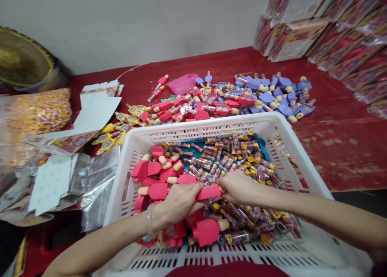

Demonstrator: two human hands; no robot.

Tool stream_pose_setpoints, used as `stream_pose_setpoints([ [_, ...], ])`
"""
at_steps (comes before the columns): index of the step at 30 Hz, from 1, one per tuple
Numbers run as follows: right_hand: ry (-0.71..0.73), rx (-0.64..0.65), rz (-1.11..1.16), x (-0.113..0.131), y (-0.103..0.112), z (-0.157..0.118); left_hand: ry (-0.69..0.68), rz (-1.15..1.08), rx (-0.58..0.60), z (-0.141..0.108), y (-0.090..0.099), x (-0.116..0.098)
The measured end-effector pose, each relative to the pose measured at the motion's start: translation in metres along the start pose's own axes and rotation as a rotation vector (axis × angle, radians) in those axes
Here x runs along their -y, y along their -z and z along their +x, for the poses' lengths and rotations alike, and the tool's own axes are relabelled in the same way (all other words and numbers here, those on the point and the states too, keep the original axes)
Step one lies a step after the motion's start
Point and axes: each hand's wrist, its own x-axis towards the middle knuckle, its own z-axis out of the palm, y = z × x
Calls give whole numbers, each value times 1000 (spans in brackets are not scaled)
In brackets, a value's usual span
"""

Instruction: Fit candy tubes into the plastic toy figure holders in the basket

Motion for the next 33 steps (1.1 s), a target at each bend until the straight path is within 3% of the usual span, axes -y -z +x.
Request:
stream_pose_setpoints([
  [2,26,-74,-42,-6,-6,5,95,-158,30,5,5,5],
  [5,121,-211,-126,-11,-12,9,179,-510,329,10,17,12],
  [7,124,-179,-92,-11,-13,9,129,-581,451,11,20,15],
  [8,90,-121,-16,-10,-14,9,91,-519,409,10,20,16],
  [12,-18,198,433,-11,-15,12,-108,102,4,10,9,22],
  [14,6,277,558,-18,-10,18,-162,288,-94,14,11,26],
  [16,-9,123,602,-28,0,23,-121,225,-149,21,23,30],
  [19,-92,-419,625,-43,18,27,76,-143,-291,30,56,40],
  [20,-110,-547,625,-46,21,26,129,-273,-343,32,67,44],
  [22,-116,-585,590,-49,20,26,175,-480,-393,35,83,53],
  [24,-76,-455,486,-48,10,28,171,-551,-365,33,86,60],
  [26,-41,-319,350,-42,-4,36,153,-424,-270,29,75,63],
  [30,-58,-215,236,-27,-23,71,14,189,114,19,24,54],
  [33,-82,-191,231,-18,-24,107,32,333,123,18,-9,45],
])
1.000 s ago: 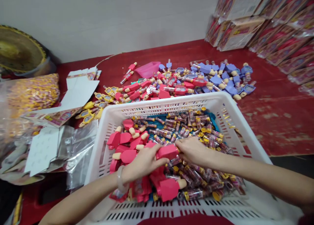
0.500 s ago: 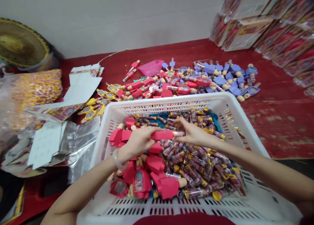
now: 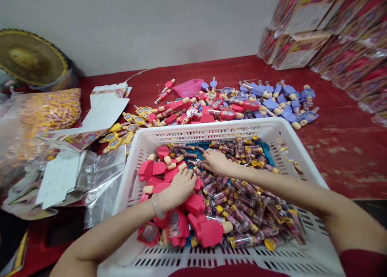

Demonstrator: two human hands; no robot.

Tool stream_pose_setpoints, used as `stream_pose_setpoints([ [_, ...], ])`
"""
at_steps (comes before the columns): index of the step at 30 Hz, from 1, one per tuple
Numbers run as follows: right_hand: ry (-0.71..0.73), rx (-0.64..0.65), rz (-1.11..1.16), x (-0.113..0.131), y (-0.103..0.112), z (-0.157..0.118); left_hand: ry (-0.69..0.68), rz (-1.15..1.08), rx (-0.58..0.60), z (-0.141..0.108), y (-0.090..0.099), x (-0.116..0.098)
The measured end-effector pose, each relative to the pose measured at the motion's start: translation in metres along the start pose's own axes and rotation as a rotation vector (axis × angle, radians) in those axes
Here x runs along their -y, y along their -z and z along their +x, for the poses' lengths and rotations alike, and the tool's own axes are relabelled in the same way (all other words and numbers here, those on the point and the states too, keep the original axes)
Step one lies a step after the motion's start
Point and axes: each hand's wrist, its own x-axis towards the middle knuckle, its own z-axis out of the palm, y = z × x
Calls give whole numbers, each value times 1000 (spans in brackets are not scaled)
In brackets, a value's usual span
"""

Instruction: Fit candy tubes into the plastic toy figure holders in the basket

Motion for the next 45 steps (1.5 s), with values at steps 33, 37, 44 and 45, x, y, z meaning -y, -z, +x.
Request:
stream_pose_setpoints([
  [33,410,-267,-448,16,35,-100,225,-1289,108,-23,57,-39],
  [37,359,-177,-466,23,35,-104,321,-1496,289,-21,48,-36],
  [44,147,125,-361,31,35,-103,87,-963,-28,-21,41,-40],
  [45,119,156,-336,31,35,-102,60,-856,-49,-21,39,-39],
])
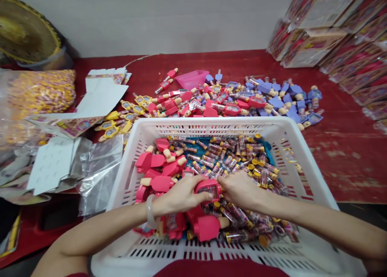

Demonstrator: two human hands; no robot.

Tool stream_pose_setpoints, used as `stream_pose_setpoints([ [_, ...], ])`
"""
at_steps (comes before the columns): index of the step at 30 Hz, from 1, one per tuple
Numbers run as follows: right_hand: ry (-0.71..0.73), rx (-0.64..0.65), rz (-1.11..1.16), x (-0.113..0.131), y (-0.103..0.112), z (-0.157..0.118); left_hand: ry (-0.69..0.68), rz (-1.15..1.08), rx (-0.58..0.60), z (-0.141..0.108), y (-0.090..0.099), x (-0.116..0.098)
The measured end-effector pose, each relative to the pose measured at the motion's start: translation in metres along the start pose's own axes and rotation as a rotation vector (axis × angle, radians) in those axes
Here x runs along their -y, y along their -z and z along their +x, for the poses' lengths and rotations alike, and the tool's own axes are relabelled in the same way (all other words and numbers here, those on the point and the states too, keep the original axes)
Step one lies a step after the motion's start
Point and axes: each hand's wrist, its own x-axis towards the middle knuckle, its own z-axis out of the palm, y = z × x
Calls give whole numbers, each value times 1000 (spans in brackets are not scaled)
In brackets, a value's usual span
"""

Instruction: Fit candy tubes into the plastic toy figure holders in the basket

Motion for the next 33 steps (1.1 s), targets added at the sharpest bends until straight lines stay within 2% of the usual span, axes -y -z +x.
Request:
stream_pose_setpoints([
  [4,0,123,149,-3,-8,4,-268,489,8,0,-8,16],
  [7,4,173,201,-6,-17,8,-388,648,17,2,-12,24],
  [10,-7,147,194,-9,-20,12,-261,573,13,4,-9,19],
  [14,-14,67,147,-8,-13,10,-2,169,20,6,1,5],
  [17,-9,41,109,-1,-6,4,54,-115,43,5,3,0],
  [22,-56,89,133,10,-4,-8,136,-279,88,-2,-8,-3],
  [25,-63,90,121,10,-3,-13,146,-260,76,-8,-15,-6],
  [28,-41,93,134,8,-2,-13,103,-82,10,-13,-17,-6],
  [31,12,143,225,4,-5,-8,-26,208,-43,-14,-20,-1],
  [33,32,241,346,-1,-10,-1,-137,353,-29,-10,-21,5],
])
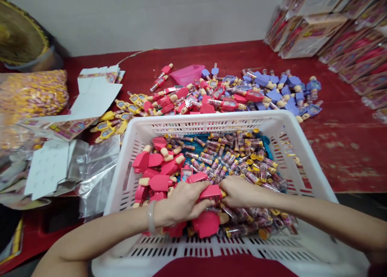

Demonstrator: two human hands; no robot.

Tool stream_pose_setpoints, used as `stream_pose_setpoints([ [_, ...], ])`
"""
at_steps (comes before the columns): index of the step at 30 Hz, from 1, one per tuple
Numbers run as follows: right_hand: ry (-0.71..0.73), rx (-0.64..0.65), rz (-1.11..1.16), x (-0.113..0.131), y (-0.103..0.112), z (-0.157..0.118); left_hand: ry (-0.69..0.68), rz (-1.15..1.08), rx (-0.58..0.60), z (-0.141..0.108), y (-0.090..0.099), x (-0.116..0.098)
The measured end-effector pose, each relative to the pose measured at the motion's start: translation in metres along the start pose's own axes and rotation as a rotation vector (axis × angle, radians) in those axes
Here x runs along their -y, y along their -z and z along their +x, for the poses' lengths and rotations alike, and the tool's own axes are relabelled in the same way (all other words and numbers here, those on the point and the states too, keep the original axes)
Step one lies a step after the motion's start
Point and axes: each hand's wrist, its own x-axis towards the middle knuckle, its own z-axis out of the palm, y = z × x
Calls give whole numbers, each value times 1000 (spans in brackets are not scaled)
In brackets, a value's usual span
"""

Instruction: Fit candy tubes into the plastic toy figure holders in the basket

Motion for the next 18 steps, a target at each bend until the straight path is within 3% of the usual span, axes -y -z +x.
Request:
stream_pose_setpoints([
  [2,-6,105,111,-9,2,8,-59,39,14,7,1,6],
  [4,-26,38,149,-20,10,13,-16,-38,-3,16,13,13],
  [7,-86,-437,55,-34,31,12,192,-366,-87,29,49,31],
  [9,-125,-625,1,-40,41,8,308,-688,-177,35,77,46],
  [11,-118,-547,-30,-42,39,7,293,-976,-307,38,98,59],
  [13,-48,-341,-105,-39,25,11,238,-1069,-415,40,103,66],
  [14,-11,-248,-153,-36,14,14,228,-1017,-442,40,99,67],
  [16,41,-128,-225,-29,-12,21,233,-724,-378,38,77,64],
  [18,55,-85,-246,-23,-34,27,205,-276,-162,33,44,58],
])
